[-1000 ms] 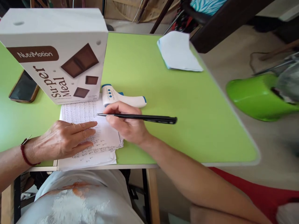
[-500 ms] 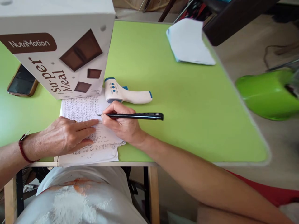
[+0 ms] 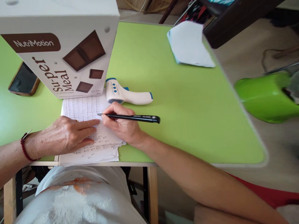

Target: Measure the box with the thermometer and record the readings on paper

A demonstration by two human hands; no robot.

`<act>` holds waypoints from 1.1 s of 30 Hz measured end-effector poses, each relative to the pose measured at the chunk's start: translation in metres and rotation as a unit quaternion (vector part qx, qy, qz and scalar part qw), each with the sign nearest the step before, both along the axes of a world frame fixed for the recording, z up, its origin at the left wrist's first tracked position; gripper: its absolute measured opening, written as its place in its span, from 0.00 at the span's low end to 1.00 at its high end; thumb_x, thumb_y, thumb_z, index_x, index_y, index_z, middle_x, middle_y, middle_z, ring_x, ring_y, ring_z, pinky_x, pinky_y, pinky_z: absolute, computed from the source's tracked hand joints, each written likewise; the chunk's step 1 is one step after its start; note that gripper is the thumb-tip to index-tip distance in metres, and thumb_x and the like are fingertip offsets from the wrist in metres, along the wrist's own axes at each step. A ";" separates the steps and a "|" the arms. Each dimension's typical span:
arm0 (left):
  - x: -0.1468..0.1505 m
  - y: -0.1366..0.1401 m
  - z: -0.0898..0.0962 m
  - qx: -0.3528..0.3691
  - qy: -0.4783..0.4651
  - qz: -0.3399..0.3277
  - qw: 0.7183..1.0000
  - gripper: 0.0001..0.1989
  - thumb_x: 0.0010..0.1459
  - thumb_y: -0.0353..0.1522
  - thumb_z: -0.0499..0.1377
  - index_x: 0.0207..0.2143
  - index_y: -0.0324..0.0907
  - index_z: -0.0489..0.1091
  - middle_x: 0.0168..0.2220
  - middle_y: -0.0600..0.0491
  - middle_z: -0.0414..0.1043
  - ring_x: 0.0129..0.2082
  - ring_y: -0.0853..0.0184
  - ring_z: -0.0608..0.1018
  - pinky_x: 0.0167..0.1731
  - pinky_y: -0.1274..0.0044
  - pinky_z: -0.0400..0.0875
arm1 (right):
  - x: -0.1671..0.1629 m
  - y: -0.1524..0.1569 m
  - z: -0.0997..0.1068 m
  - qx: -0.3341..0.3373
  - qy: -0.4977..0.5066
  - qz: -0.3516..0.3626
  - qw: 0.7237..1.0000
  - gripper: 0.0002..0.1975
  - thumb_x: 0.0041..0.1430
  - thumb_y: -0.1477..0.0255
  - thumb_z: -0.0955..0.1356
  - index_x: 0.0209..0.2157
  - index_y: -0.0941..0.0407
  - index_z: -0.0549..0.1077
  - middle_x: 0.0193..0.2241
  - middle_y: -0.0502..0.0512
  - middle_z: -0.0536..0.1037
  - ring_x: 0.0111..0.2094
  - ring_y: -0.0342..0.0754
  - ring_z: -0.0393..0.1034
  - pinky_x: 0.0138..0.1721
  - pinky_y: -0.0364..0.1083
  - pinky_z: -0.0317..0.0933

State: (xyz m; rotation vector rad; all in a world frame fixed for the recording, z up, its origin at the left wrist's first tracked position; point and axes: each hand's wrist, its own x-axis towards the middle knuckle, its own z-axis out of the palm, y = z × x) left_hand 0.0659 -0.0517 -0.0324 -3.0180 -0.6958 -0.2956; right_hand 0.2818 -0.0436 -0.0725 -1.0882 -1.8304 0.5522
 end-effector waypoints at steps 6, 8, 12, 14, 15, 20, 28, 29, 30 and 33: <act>0.001 -0.001 0.000 0.008 -0.005 0.001 1.000 0.14 0.68 0.36 0.54 0.34 0.39 0.75 0.43 0.52 0.80 0.16 0.71 0.71 0.12 0.72 0.56 | -0.001 0.000 0.002 0.010 0.002 0.018 1.000 0.06 0.55 0.75 0.68 0.25 0.53 0.69 0.19 0.43 0.72 0.19 0.39 0.61 0.20 0.42 0.56; 0.001 0.000 0.000 0.007 -0.005 0.001 1.000 0.13 0.67 0.36 0.55 0.35 0.39 0.76 0.43 0.53 0.80 0.15 0.71 0.71 0.12 0.72 0.56 | 0.000 0.000 0.002 0.011 0.006 0.021 1.000 0.06 0.55 0.75 0.68 0.25 0.53 0.69 0.19 0.43 0.72 0.19 0.39 0.61 0.20 0.42 0.56; 0.001 0.000 0.000 0.001 0.002 0.003 1.000 0.13 0.68 0.36 0.54 0.35 0.39 0.75 0.43 0.52 0.81 0.15 0.71 0.70 0.12 0.72 0.56 | 0.000 0.001 0.002 -0.005 0.001 0.017 1.000 0.06 0.55 0.74 0.68 0.25 0.52 0.69 0.19 0.44 0.73 0.19 0.40 0.63 0.20 0.43 0.57; 0.000 0.000 0.000 0.001 0.007 0.004 1.000 0.13 0.68 0.36 0.54 0.36 0.39 0.75 0.43 0.52 0.81 0.15 0.72 0.70 0.12 0.72 0.56 | 0.001 0.001 0.002 -0.013 0.001 0.021 1.000 0.06 0.55 0.74 0.68 0.25 0.52 0.69 0.19 0.44 0.73 0.19 0.40 0.62 0.20 0.43 0.57; 0.000 0.000 0.000 0.002 0.008 0.004 1.000 0.13 0.67 0.36 0.55 0.36 0.39 0.76 0.44 0.52 0.81 0.16 0.72 0.70 0.12 0.73 0.56 | 0.001 0.001 0.002 -0.014 0.002 0.025 1.000 0.06 0.55 0.74 0.68 0.25 0.52 0.69 0.19 0.44 0.73 0.19 0.40 0.62 0.20 0.43 0.57; 0.000 -0.001 0.000 -0.001 0.006 0.004 1.000 0.12 0.67 0.36 0.56 0.36 0.39 0.76 0.46 0.52 0.81 0.16 0.71 0.72 0.12 0.72 0.57 | 0.000 0.001 0.001 -0.001 0.016 0.006 1.000 0.06 0.54 0.76 0.68 0.25 0.52 0.69 0.19 0.43 0.72 0.19 0.40 0.62 0.21 0.43 0.57; 0.000 0.000 -0.001 -0.008 0.005 0.002 1.000 0.12 0.67 0.35 0.55 0.36 0.38 0.76 0.47 0.50 0.80 0.16 0.71 0.72 0.12 0.73 0.58 | -0.001 0.000 0.001 -0.026 0.006 -0.004 1.000 0.06 0.54 0.73 0.68 0.25 0.52 0.68 0.19 0.44 0.71 0.19 0.41 0.61 0.20 0.43 0.57; 0.000 0.000 -0.001 -0.009 0.005 0.002 1.000 0.12 0.67 0.35 0.55 0.37 0.38 0.76 0.47 0.50 0.80 0.17 0.71 0.73 0.12 0.72 0.58 | -0.001 0.000 0.001 -0.028 0.008 0.000 1.000 0.06 0.54 0.74 0.68 0.25 0.52 0.68 0.19 0.44 0.72 0.19 0.41 0.61 0.21 0.43 0.57; 0.000 0.000 0.000 -0.010 0.005 0.003 1.000 0.12 0.67 0.35 0.56 0.37 0.38 0.76 0.47 0.51 0.80 0.17 0.70 0.73 0.12 0.72 0.58 | 0.000 0.000 0.001 -0.029 0.009 0.004 1.000 0.06 0.54 0.74 0.68 0.25 0.52 0.68 0.19 0.44 0.72 0.19 0.41 0.61 0.21 0.43 0.57; 0.000 0.001 0.001 -0.013 0.007 0.003 1.000 0.12 0.67 0.36 0.56 0.37 0.38 0.76 0.47 0.51 0.80 0.17 0.70 0.74 0.12 0.72 0.58 | 0.000 0.001 0.002 -0.032 0.007 0.004 0.999 0.06 0.53 0.74 0.68 0.24 0.53 0.69 0.19 0.45 0.73 0.20 0.40 0.61 0.21 0.43 0.57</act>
